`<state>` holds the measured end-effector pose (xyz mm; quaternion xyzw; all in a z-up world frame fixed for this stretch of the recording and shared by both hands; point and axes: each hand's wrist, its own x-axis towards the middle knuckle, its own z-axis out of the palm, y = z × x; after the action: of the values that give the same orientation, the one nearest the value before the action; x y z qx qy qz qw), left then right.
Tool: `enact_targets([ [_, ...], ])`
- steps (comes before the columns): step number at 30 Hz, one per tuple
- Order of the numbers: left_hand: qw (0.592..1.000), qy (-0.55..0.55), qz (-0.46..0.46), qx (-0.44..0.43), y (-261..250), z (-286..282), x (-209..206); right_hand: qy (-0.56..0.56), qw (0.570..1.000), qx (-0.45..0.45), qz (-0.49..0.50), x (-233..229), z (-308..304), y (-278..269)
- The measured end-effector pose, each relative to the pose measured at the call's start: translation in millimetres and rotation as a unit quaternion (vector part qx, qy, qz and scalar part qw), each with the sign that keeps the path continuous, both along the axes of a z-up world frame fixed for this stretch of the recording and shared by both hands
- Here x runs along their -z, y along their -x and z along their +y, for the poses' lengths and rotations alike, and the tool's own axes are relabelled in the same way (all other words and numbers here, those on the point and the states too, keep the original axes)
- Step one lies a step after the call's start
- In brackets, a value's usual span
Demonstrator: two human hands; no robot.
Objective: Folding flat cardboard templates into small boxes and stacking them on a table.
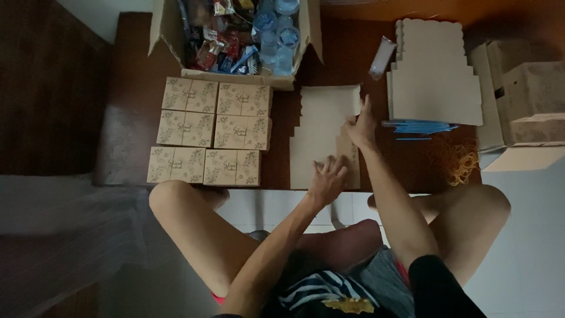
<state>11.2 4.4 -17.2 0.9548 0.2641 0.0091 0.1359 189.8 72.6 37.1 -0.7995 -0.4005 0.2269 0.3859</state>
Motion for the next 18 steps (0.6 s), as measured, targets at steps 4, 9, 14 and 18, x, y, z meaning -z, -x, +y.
enact_targets([
  [4, 1.000, -0.002, -0.008, 0.004, 1, 0, 3, 0.049, 0.998, 0.012, 0.025, 7, -2, -11],
  [9, 1.000, -0.014, -0.026, -0.008, 1, -1, 0, 0.011, 0.997, -0.045, -0.063, 55, 4, -40],
  [14, 0.999, -0.023, -0.045, -0.007, -1, -1, 7, 0.071, 0.990, -0.052, -0.111, 39, -1, -23],
  [18, 0.999, -0.021, -0.041, -0.015, -1, -2, 6, 0.100, 0.988, -0.058, -0.100, 56, -6, -29],
])
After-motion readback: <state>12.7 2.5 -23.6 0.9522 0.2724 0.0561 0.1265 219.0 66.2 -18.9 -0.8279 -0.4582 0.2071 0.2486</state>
